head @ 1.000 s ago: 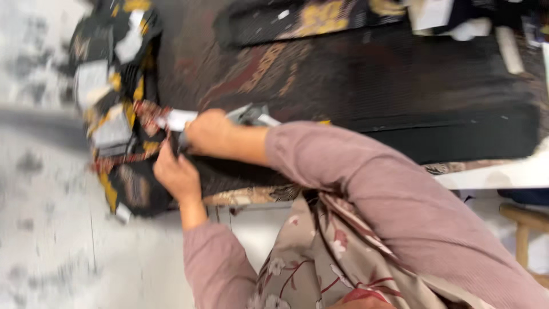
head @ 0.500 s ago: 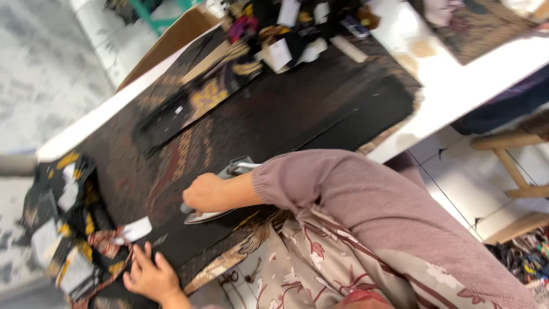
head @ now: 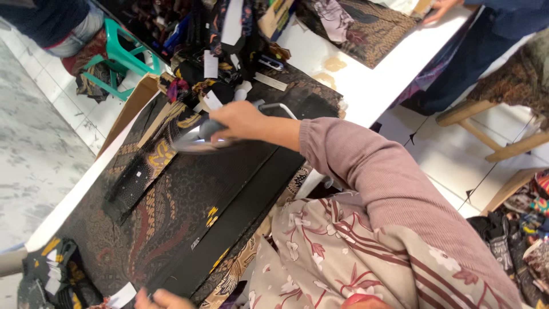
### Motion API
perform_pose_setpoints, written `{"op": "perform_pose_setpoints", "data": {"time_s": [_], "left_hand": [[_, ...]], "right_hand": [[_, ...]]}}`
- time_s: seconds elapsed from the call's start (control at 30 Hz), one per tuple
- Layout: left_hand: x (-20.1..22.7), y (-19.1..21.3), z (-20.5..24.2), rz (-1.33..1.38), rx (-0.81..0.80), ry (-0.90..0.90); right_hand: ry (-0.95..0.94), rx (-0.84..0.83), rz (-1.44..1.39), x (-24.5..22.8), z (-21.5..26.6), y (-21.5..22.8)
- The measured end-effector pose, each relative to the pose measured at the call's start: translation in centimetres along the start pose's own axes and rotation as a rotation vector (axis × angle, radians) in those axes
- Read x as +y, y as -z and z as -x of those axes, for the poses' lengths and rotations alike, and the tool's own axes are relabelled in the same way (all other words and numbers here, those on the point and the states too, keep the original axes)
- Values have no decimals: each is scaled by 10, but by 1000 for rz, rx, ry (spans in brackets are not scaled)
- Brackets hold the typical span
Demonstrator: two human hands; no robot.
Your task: The person irons a dark patterned fabric on a table, then folds it and places it aside. They then handle a lighter patterned fabric, folding it and stacking it with other folded pieces. A second person assists by folding a different fabric nearby.
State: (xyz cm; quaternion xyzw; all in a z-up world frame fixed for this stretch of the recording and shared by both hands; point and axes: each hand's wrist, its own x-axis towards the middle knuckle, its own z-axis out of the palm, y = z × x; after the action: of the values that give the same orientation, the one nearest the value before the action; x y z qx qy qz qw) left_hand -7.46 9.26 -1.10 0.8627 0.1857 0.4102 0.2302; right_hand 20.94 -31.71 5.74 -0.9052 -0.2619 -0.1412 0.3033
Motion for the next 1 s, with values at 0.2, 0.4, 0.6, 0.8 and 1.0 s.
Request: {"op": "perform_pose_setpoints", "data": {"time_s": [0.2, 0.4, 0.6, 0.8, 1.0], "left_hand": [[217, -24, 4, 658, -676, -400], [394, -2, 25, 1291, -1579, -1111], [463, 13, 71, 1433, -1757, -1235], [469, 9, 79, 1480, -1624, -1252], [469, 2, 85, 1311, -1750, -1371]], "right_hand": [[-168, 551, -644, 61, 41, -13], [-313, 495, -890, 93, 72, -19], [-332, 364, -708, 85, 74, -2], [-266, 188, -632, 88, 82, 22], [-358, 136, -614, 72, 78, 29]]}}
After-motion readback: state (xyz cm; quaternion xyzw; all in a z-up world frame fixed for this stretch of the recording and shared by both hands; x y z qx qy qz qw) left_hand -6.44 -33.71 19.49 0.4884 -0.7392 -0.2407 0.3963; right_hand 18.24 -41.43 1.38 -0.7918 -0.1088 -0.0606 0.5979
